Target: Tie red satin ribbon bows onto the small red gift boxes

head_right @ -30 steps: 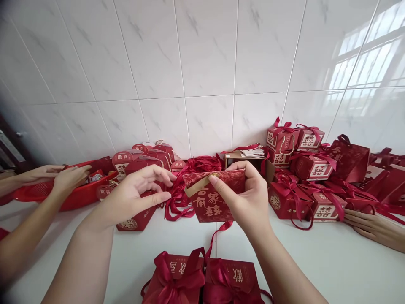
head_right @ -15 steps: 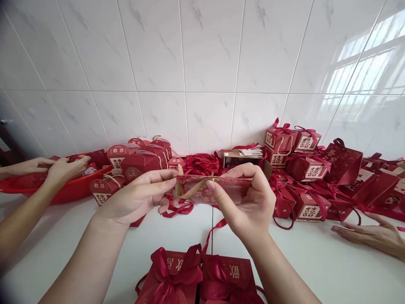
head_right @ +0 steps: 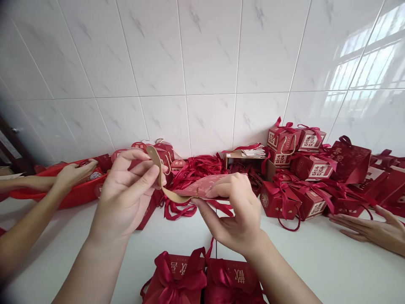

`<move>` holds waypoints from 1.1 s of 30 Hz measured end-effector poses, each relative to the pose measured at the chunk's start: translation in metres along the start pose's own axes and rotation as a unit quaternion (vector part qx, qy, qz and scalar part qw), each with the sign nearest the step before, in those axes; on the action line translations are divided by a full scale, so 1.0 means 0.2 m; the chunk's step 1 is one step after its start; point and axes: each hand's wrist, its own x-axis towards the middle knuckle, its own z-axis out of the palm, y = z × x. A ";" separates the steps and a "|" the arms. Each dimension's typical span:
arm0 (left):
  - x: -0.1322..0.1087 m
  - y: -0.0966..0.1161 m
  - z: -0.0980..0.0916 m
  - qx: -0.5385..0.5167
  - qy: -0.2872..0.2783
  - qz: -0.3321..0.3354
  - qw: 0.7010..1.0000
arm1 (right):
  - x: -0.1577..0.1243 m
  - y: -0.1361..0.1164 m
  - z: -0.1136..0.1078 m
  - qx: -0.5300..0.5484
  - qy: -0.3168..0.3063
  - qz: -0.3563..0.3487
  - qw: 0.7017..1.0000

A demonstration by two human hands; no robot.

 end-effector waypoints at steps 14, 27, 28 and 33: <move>0.00 0.01 -0.05 0.189 -0.210 -0.003 0.959 | 0.02 -0.01 -0.02 0.047 -0.063 -0.019 0.997; -0.03 0.04 -0.04 0.290 -0.280 0.128 0.906 | 0.03 0.00 -0.03 0.057 -0.071 0.014 0.996; -0.04 0.04 -0.03 0.303 -0.272 0.122 0.905 | 0.03 0.00 -0.03 0.054 -0.072 0.015 0.996; -0.05 0.02 0.01 0.327 -0.214 0.067 0.918 | 0.03 -0.01 -0.04 0.046 -0.075 0.010 0.996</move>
